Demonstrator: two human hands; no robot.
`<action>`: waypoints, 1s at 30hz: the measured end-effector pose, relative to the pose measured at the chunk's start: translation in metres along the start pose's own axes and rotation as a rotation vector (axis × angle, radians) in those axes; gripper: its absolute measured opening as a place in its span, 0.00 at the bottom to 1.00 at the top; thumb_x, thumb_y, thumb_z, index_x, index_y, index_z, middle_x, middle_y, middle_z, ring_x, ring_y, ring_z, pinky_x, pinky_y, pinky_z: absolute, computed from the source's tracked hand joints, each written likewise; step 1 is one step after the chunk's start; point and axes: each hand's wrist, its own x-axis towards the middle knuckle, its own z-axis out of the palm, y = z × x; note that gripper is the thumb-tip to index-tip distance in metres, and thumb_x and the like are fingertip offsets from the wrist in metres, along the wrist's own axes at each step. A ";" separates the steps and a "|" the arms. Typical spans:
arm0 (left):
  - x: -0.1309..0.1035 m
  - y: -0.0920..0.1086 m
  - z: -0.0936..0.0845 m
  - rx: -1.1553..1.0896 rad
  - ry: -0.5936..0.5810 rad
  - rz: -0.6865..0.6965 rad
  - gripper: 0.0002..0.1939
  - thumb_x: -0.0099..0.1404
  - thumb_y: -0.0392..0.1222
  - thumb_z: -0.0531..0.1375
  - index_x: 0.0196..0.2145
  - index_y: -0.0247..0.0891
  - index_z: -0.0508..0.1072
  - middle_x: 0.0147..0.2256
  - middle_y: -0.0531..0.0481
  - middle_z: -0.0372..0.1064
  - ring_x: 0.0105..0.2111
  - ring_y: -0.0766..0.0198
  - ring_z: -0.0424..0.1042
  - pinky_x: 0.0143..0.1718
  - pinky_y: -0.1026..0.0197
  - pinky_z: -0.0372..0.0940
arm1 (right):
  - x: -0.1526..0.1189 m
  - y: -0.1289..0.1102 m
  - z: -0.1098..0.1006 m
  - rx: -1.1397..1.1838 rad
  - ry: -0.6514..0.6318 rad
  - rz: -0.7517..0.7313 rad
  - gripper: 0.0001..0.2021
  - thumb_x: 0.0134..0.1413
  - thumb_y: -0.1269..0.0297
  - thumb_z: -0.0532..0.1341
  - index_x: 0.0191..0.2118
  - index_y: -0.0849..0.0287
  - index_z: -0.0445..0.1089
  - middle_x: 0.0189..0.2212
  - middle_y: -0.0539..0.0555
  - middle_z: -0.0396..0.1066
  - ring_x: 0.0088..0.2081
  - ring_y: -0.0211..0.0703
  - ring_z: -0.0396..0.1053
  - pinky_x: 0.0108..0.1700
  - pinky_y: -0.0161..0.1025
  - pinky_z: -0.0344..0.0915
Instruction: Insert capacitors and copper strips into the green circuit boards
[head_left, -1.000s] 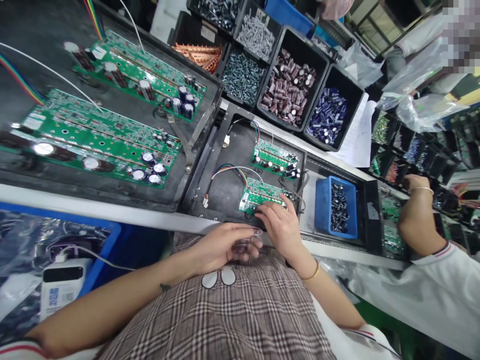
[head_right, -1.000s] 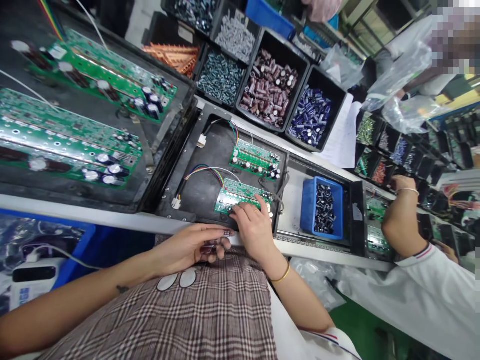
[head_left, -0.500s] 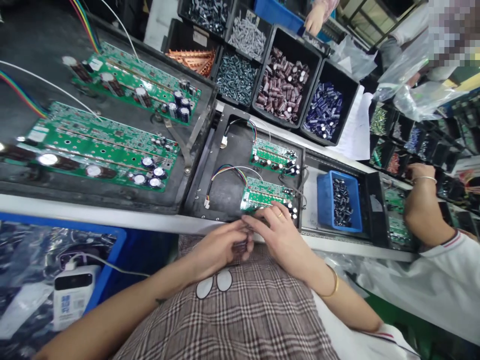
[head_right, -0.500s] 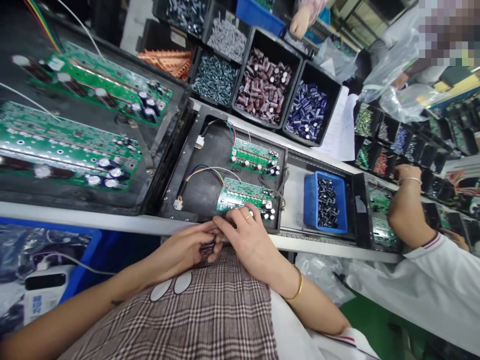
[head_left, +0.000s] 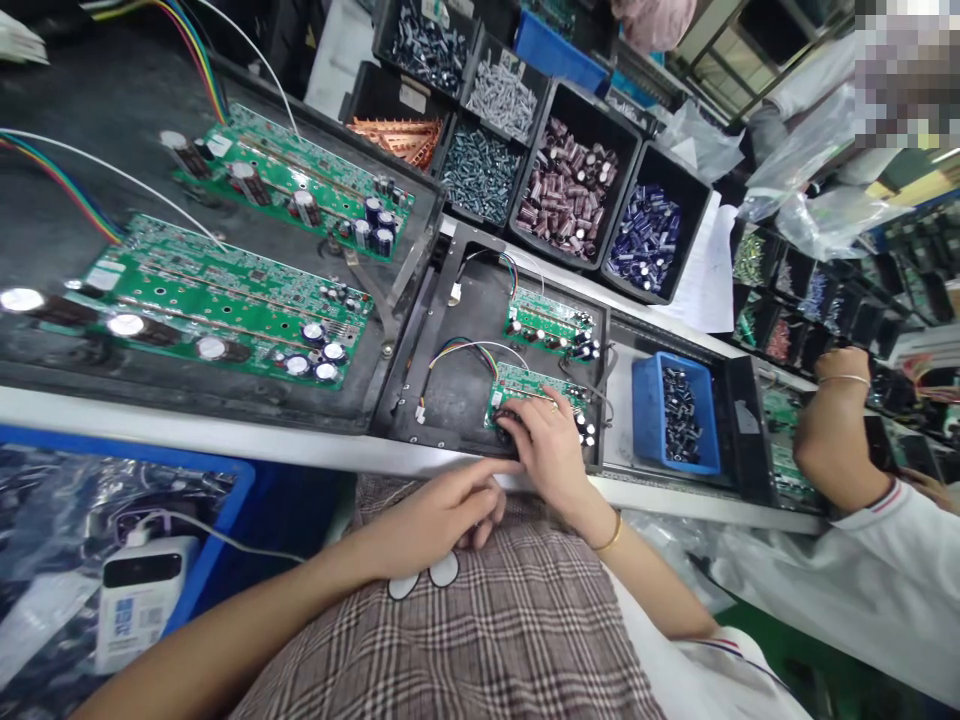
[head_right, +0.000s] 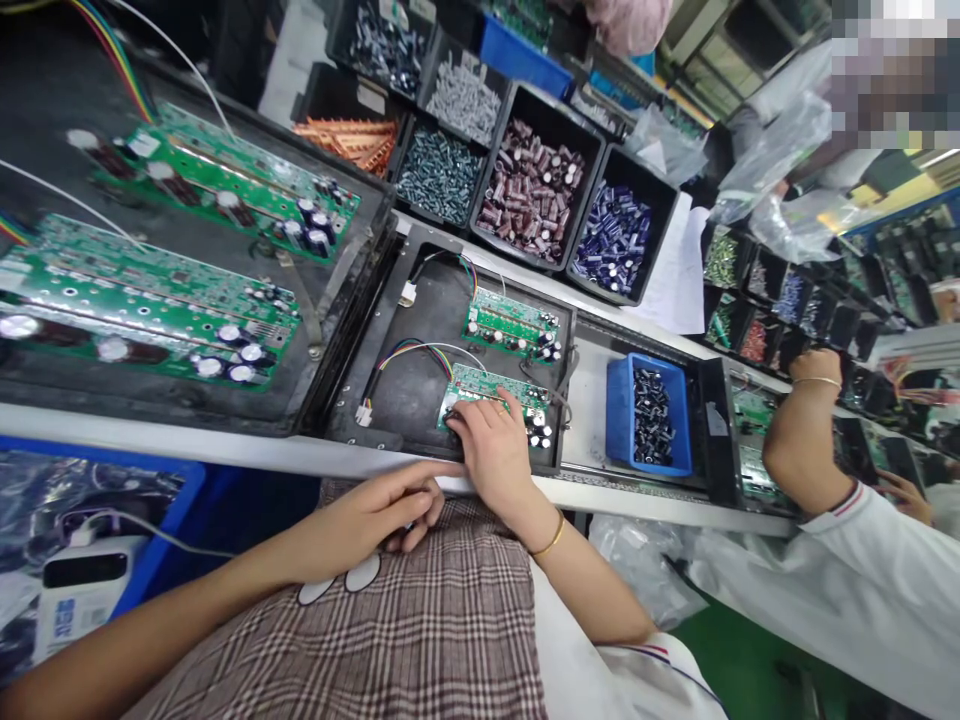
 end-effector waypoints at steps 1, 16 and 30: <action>-0.001 0.002 0.000 0.075 0.010 0.004 0.20 0.70 0.41 0.48 0.57 0.39 0.65 0.31 0.54 0.64 0.26 0.70 0.64 0.31 0.66 0.60 | 0.000 0.000 0.000 -0.010 -0.004 -0.007 0.08 0.65 0.63 0.54 0.43 0.56 0.69 0.36 0.52 0.76 0.39 0.42 0.71 0.62 0.52 0.54; -0.007 0.024 0.005 0.813 0.503 0.437 0.16 0.71 0.38 0.49 0.52 0.37 0.70 0.44 0.46 0.69 0.44 0.64 0.69 0.50 0.63 0.63 | -0.009 0.002 -0.001 -0.133 0.050 -0.214 0.13 0.66 0.64 0.49 0.44 0.61 0.69 0.36 0.57 0.75 0.37 0.46 0.72 0.58 0.53 0.60; 0.036 -0.011 -0.023 1.461 0.941 0.561 0.16 0.68 0.30 0.48 0.48 0.35 0.71 0.39 0.43 0.67 0.40 0.59 0.68 0.38 0.60 0.67 | 0.004 -0.017 0.008 -0.204 -0.017 -0.211 0.08 0.63 0.72 0.53 0.37 0.59 0.70 0.29 0.52 0.71 0.34 0.42 0.70 0.60 0.51 0.56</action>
